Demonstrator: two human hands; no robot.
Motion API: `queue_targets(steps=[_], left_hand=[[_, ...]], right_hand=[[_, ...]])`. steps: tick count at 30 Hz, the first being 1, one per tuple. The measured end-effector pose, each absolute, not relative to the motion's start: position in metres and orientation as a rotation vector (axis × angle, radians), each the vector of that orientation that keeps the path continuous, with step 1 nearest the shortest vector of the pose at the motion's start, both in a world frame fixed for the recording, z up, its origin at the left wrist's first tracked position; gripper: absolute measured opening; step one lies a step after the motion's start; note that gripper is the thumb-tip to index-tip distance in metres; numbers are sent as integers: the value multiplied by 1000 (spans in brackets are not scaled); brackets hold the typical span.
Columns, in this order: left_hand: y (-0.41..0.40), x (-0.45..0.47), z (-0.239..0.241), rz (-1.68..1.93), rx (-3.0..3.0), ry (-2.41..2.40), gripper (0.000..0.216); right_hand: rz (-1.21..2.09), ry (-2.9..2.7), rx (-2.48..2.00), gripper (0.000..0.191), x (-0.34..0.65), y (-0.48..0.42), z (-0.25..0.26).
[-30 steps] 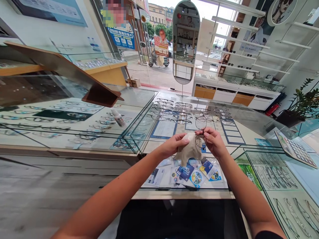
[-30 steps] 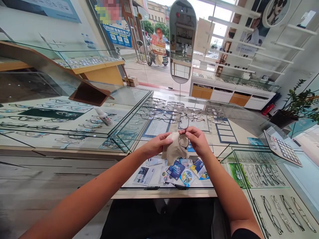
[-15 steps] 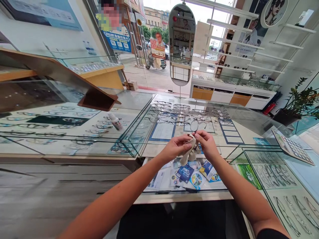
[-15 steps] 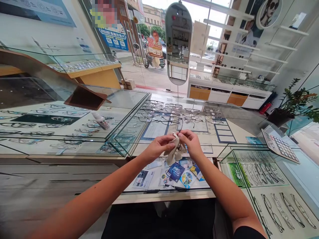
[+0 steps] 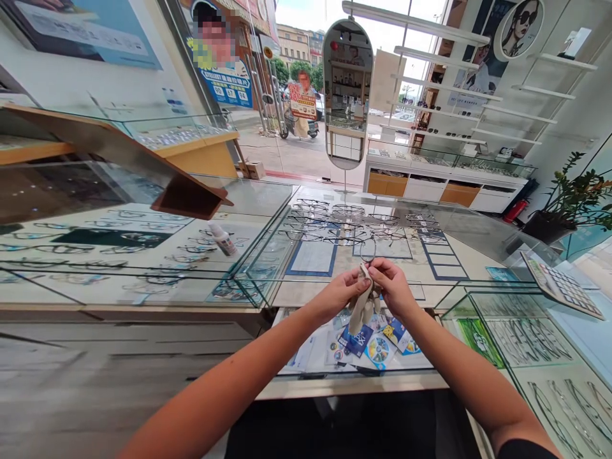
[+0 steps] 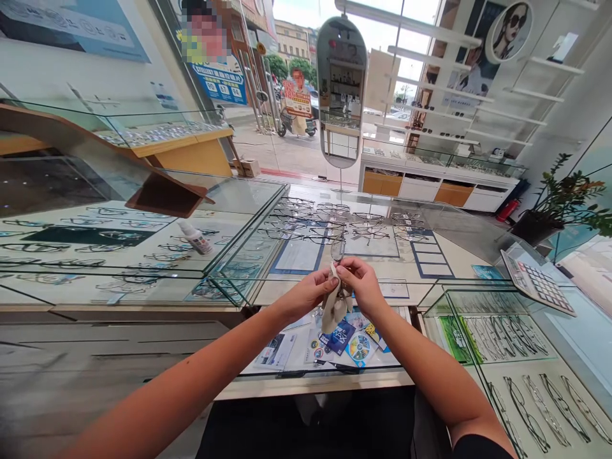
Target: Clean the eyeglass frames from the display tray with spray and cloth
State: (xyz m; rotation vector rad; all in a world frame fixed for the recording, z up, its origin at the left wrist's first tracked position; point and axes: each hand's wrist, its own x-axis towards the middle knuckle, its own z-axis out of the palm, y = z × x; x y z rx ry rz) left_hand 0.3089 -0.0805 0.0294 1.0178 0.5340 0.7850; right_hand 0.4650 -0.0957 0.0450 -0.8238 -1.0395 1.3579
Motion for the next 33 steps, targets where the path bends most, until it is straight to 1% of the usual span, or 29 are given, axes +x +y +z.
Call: queue_targets(steps=[4,11,14,19,23,27,33], left_hand=[[-80,305,27,701,1072,542,60],[-80,301,29,691,1118,500,64],[-81,301,32,716,1128,505,61],[-83,301,38,780,1155,552,61],[-83,299,37,804,1193,581,58],[-83,299,34,816,1200,598,61],[-81,299,35,839,1286,555,61]], right_hand=[[1403,-1043,-827,42,465,-96,45],[1529,-970,-819,48,465,-98,47],[1523,-990,-803,45,464,-98,48],[1375,-1081,-766,38,463,-98,45],[1351,-1152,-770,35,465,-98,43],[1295,-1190,-781,32,466,-99,44],[1397,-1079,-827,35,465,-101,49]])
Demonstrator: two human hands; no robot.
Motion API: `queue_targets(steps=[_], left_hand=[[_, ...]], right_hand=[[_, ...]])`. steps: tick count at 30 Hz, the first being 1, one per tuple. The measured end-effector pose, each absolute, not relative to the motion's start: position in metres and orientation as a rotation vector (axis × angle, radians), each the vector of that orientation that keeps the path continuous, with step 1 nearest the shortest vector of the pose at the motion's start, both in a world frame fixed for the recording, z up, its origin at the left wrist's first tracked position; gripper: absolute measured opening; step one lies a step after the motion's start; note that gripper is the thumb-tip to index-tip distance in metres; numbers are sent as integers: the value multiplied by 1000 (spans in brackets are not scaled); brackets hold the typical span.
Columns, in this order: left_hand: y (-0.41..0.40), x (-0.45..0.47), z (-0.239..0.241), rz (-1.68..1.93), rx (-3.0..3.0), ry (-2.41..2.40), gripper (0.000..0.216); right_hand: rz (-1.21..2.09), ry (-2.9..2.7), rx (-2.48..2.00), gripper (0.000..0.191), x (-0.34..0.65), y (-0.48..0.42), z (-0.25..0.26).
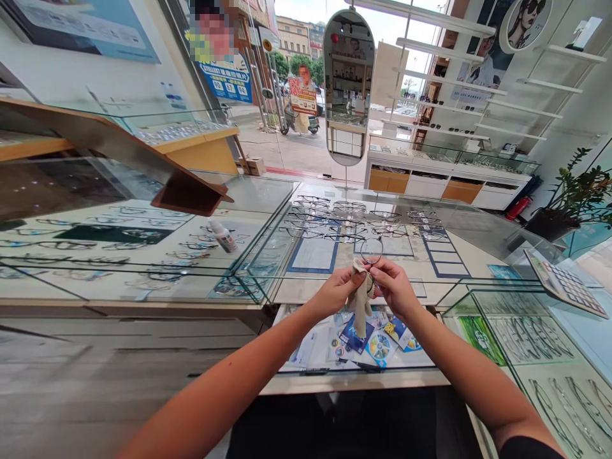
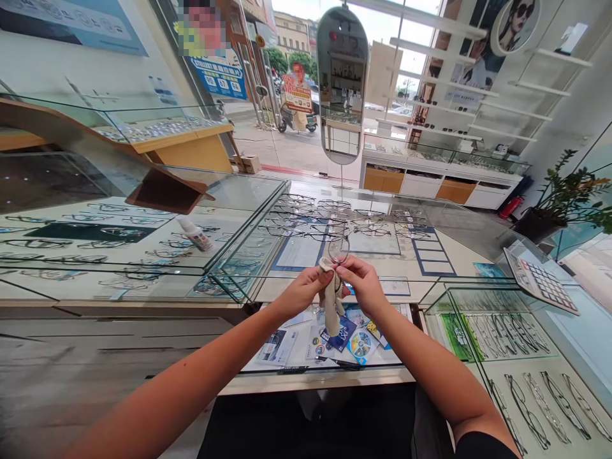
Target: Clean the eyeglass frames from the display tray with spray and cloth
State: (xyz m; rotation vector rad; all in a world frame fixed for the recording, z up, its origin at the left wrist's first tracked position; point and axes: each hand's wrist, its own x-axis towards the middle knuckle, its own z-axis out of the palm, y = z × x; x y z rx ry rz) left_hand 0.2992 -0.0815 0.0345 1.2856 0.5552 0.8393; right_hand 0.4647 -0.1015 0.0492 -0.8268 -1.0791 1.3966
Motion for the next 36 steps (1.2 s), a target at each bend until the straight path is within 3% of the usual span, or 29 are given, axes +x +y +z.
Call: queue_targets(steps=[15,24,36], left_hand=[[-81,290,40,798,1380,554,51],[-83,292,40,813,1206,575,47],[-79,288,38,759,1349,529,61]], right_hand=[[1582,-958,-812,39,466,-102,53],[1421,-1115,-811,35,467,-99,47],[1429,-1128,-789,25,468,-100,50]])
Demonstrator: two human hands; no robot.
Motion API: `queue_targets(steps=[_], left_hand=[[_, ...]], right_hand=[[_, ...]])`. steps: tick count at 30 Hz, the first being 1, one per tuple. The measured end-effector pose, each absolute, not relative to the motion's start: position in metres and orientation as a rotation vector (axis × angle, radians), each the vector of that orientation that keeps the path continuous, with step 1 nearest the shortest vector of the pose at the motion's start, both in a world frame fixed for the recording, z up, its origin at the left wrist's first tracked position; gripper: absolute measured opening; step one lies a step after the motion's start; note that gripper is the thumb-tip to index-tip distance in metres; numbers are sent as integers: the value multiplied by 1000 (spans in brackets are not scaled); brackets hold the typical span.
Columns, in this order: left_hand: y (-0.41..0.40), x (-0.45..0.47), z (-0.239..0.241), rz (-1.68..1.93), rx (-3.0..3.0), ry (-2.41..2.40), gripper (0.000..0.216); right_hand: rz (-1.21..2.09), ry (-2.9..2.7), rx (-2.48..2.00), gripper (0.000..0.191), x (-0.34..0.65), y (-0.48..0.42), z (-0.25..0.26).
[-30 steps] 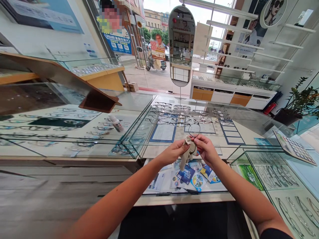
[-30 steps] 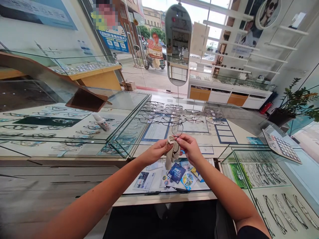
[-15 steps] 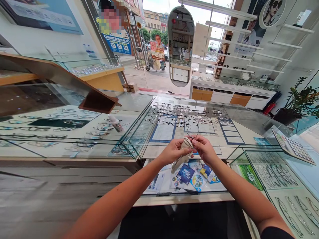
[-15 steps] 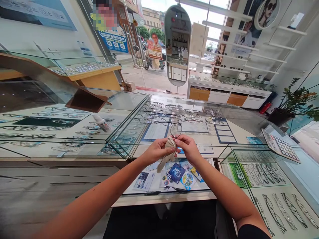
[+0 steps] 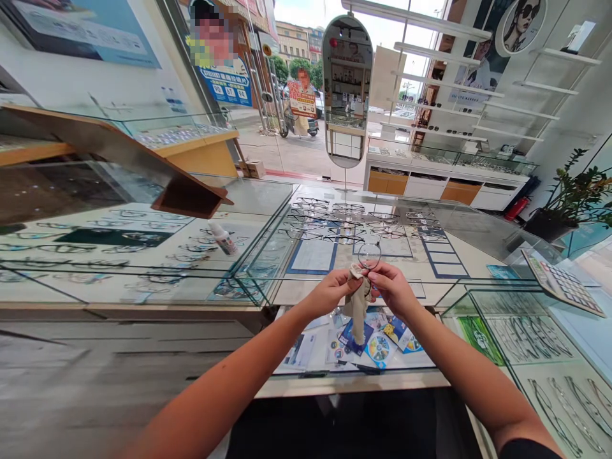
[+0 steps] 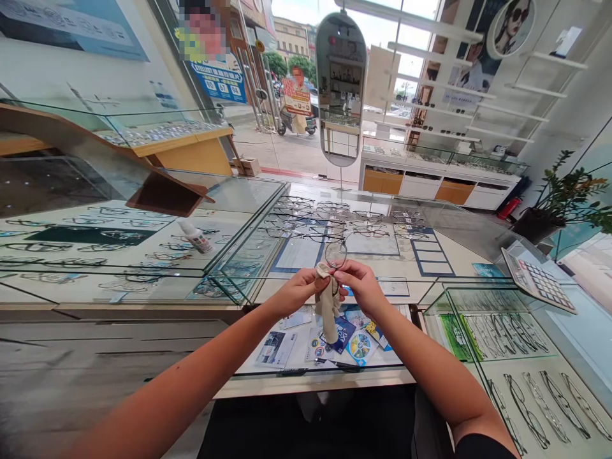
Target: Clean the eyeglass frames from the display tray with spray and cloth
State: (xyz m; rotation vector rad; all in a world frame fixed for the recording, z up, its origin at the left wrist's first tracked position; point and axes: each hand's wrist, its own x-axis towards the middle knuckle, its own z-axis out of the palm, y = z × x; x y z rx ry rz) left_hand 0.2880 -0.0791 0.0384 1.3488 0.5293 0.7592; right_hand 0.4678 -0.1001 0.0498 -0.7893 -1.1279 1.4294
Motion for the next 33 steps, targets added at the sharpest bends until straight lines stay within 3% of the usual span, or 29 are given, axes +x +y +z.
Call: queue_targets(steps=[18,33], left_hand=[[-80,289,35,792,1316,596,46],[-78,289,33,768,1393,512,62]], right_hand=[[1560,-1086,-762,36,467,-100,50],[1556,-1105,-732,34,469,-99,48]])
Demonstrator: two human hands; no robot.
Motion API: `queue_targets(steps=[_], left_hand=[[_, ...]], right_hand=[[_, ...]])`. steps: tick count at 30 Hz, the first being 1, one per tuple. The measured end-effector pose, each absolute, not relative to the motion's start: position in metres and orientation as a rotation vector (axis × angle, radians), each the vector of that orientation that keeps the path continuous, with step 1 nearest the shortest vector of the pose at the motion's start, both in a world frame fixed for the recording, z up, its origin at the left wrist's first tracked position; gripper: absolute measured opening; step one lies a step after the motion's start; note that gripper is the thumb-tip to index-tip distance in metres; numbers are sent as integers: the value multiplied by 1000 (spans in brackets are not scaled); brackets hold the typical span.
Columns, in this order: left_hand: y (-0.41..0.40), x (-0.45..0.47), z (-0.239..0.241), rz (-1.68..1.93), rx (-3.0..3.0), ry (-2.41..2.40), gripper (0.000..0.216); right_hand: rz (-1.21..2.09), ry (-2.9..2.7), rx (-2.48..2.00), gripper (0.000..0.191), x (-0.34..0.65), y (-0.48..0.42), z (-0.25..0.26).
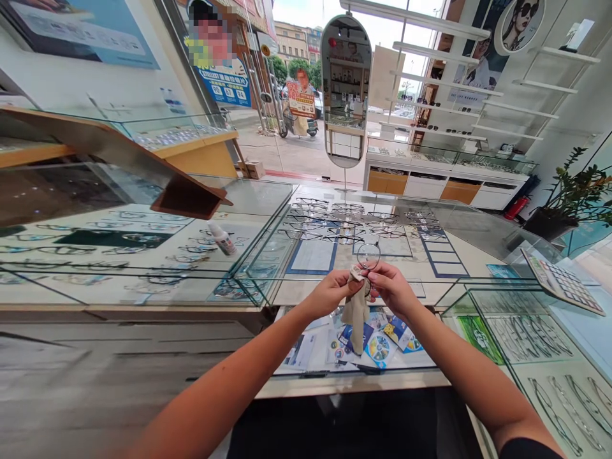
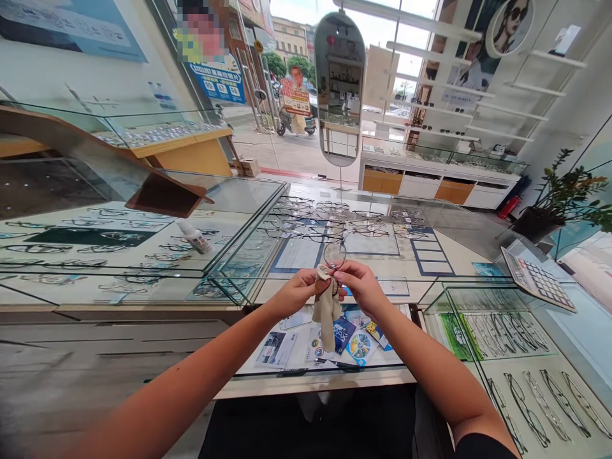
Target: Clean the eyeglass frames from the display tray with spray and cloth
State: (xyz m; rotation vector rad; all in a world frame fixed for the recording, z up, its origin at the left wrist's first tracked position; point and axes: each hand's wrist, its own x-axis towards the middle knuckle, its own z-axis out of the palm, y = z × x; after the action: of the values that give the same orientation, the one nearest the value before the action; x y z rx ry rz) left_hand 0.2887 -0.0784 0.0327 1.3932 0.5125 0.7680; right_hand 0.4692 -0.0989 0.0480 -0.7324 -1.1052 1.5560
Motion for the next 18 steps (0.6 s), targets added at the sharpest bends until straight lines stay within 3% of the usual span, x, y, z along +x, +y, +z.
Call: queue_targets(steps=[18], left_hand=[[-87,293,34,873,1270,638,51]], right_hand=[[1460,-1172,-706,33,465,-102,47]])
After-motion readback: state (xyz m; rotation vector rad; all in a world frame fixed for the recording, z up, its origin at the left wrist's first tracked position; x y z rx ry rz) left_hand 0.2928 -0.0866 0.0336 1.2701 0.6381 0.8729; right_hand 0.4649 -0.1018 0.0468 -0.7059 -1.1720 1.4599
